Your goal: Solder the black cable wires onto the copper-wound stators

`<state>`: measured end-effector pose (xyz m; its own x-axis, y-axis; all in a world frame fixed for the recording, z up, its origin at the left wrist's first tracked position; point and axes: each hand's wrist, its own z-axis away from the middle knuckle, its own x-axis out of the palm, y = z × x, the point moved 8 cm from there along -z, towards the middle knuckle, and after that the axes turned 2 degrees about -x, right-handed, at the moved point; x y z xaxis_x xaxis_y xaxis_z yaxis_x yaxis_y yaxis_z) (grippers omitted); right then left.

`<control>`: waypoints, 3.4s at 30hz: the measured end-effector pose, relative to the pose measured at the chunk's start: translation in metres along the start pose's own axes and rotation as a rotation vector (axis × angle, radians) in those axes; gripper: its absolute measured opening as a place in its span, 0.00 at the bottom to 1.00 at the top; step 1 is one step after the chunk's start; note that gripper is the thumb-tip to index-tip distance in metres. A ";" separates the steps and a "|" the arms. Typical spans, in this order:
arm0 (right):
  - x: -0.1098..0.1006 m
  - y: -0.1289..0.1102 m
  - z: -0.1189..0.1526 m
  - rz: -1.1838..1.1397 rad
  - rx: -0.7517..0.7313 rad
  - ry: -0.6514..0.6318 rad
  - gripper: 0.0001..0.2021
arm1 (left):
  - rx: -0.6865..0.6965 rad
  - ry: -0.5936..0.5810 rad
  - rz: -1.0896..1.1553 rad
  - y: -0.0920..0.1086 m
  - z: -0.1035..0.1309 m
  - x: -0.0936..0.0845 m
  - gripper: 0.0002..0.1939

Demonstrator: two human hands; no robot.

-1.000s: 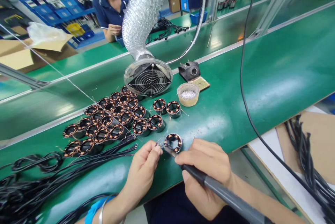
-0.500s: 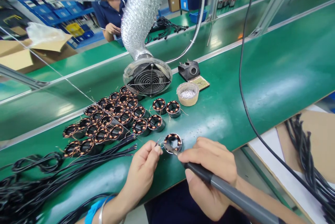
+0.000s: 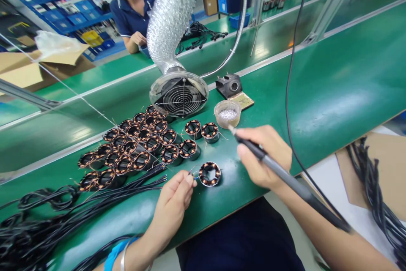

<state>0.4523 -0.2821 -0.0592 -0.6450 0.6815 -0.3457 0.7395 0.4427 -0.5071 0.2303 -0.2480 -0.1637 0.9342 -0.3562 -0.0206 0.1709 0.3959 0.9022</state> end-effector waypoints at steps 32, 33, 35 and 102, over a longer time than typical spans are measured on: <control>0.081 -0.042 0.032 -0.420 -0.074 -0.429 0.12 | 0.036 -0.008 -0.148 0.026 -0.014 -0.024 0.12; 0.082 -0.042 0.033 -0.431 -0.074 -0.430 0.12 | 0.042 -0.006 -0.159 0.027 -0.014 -0.023 0.12; 0.083 -0.042 0.033 -0.448 -0.068 -0.431 0.13 | 0.048 -0.004 -0.193 0.029 -0.014 -0.022 0.12; 0.099 -0.013 0.027 -0.537 -0.088 -0.710 0.22 | 0.078 -0.121 -0.438 0.051 -0.025 -0.025 0.09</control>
<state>0.3738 -0.2356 -0.1082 -0.8542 -0.1387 -0.5011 0.2967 0.6614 -0.6888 0.2231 -0.1977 -0.1283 0.7350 -0.5740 -0.3610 0.5129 0.1225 0.8496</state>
